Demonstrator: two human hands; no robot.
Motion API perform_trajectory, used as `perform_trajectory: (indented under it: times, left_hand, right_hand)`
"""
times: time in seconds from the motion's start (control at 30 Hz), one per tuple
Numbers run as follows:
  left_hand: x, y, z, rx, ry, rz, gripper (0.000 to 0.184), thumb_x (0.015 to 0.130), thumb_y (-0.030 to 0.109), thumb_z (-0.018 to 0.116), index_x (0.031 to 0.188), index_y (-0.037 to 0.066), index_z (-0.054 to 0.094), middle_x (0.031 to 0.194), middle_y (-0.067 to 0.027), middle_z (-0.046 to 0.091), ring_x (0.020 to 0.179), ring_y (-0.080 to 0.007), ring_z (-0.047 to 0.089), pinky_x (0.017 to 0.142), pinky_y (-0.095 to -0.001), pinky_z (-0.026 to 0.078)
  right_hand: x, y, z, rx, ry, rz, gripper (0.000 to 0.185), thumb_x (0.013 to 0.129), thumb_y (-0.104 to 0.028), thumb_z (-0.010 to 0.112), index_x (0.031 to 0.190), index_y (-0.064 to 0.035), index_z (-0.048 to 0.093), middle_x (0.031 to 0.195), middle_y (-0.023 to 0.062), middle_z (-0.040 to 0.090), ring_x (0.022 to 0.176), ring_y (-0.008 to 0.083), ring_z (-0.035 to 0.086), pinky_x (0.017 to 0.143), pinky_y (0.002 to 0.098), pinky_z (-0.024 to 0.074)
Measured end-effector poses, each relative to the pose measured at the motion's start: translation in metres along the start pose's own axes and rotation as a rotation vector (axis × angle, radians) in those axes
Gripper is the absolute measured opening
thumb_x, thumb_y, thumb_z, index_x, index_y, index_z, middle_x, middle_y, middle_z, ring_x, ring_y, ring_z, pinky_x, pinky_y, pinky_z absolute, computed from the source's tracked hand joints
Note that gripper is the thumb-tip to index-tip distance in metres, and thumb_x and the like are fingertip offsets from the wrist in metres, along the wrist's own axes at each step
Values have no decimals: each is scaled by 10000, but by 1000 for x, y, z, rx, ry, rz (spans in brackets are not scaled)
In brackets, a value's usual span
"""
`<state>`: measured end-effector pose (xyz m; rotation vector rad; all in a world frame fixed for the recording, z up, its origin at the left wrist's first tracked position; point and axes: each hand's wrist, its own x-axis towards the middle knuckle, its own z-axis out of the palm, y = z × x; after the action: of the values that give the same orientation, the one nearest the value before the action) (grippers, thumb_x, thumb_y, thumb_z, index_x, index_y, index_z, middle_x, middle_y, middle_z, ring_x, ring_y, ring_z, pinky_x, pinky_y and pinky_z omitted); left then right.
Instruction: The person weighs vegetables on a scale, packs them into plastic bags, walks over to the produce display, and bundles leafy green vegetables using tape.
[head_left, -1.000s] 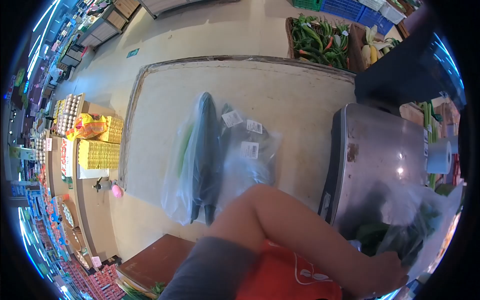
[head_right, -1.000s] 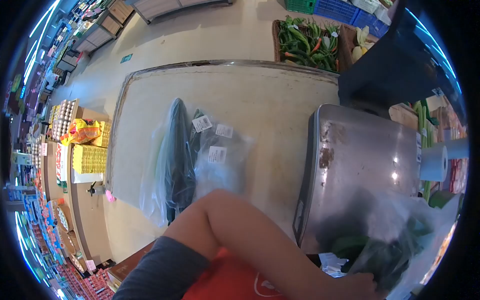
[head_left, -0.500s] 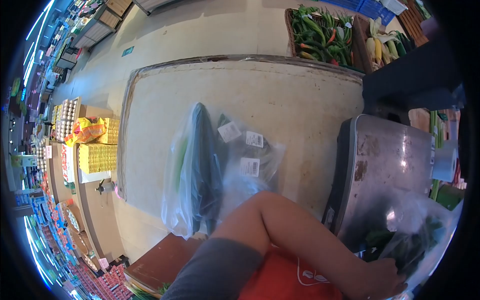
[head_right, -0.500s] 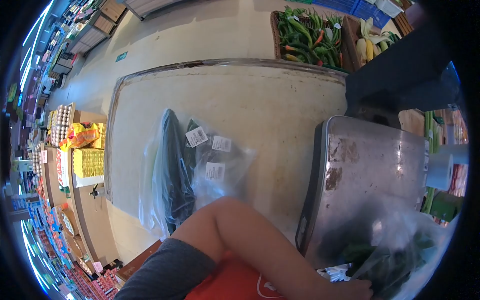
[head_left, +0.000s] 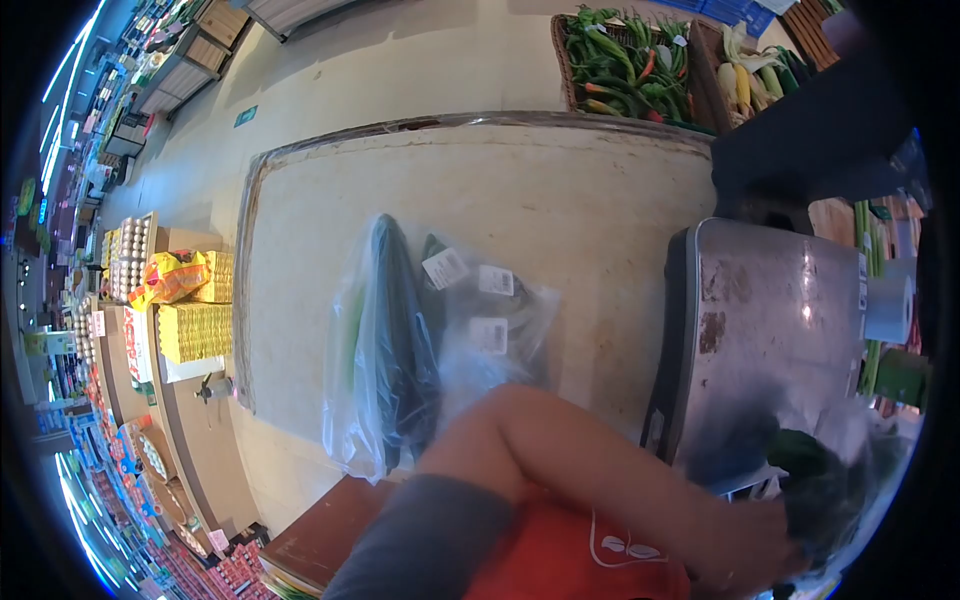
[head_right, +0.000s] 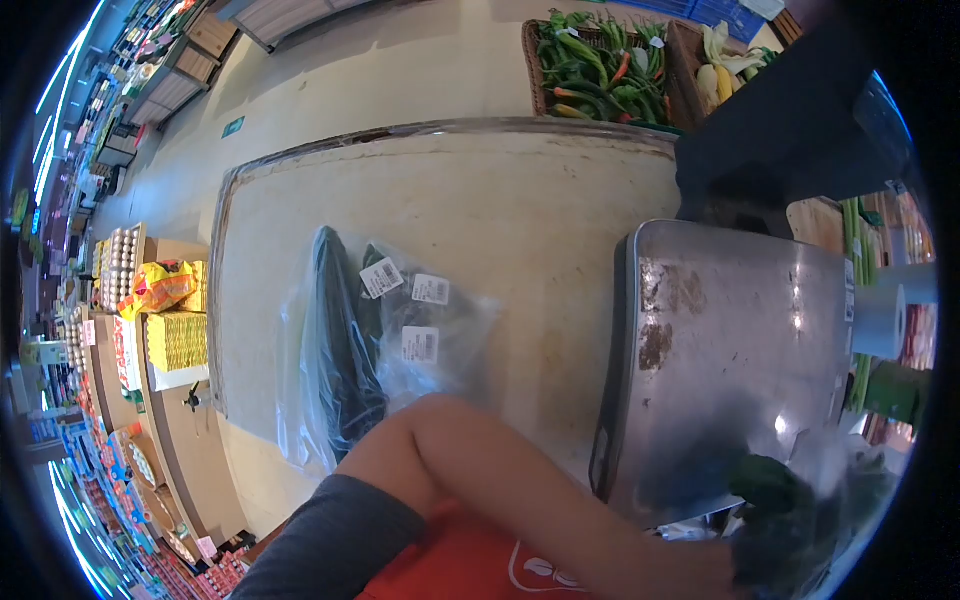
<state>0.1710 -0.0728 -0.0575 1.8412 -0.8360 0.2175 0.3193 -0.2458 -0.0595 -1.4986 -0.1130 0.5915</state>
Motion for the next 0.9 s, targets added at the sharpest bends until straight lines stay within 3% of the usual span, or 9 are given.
perform_trajectory:
  times: [0.07,0.3,0.5,0.6,0.63,0.67,0.7,0.77,0.9]
  left_hand:
    - [4,-21,14,263,382,82,329,673,157,602,950,-17,563,906,-159,614,826,-293,628,699,-389,488]
    - [-4,-22,34,-178,-353,-91,283,686,149,632,887,-41,577,952,-186,567,920,-319,573,773,-393,474]
    - [-20,34,48,-373,-182,94,219,778,173,546,847,-33,576,917,-183,552,866,-315,558,766,-381,455]
    - [-28,51,-19,-282,-268,-84,399,850,201,509,1175,-29,479,989,-191,548,935,-308,551,796,-359,453]
    - [-38,46,-42,-262,-192,-67,462,867,198,509,1271,0,406,1050,-187,553,966,-304,561,795,-385,466]
    - [-45,46,-39,-455,171,-207,251,902,164,482,1095,25,562,897,-120,580,797,-231,614,692,-334,477]
    - [-48,51,-43,-503,354,-241,269,921,138,452,1128,-16,528,871,-137,611,774,-263,618,715,-430,494]
    - [-49,30,-48,-649,650,-239,230,927,125,442,1063,-15,563,756,-94,586,682,-228,602,685,-383,500]
    - [-54,10,-52,-645,998,-312,246,934,164,448,1082,1,557,676,-29,499,604,-177,542,626,-327,494]
  right_hand:
    - [-9,2,-4,19,11,5,619,827,-286,575,1329,-5,345,1317,144,424,1185,277,434,997,361,343]
    - [-42,8,-8,105,3,-7,604,835,-284,567,1326,-7,350,1314,143,427,1180,279,439,993,362,349]
    - [-75,-3,0,304,-124,-62,591,842,-283,560,1323,-8,354,1312,142,429,1176,281,444,990,363,355]
    - [-82,-20,12,512,-282,-89,585,845,-282,556,1322,-9,355,1311,142,430,1173,282,446,989,364,357]
    - [-78,-24,18,582,-336,-89,583,847,-282,555,1322,-9,356,1311,142,431,1173,282,447,988,364,358]
    - [-74,-28,22,649,-377,-87,581,848,-281,554,1321,-9,357,1310,141,431,1172,283,447,988,364,359]
    - [-72,-34,23,706,-396,-85,579,849,-281,553,1321,-10,357,1310,141,431,1171,283,448,987,364,360]
    - [-47,-35,28,782,-364,-75,574,851,-281,551,1320,-10,359,1309,141,432,1170,284,450,986,364,362]
    - [23,-4,2,644,-117,-134,458,912,-235,442,1304,-11,364,1316,141,432,1182,282,442,1031,412,326]
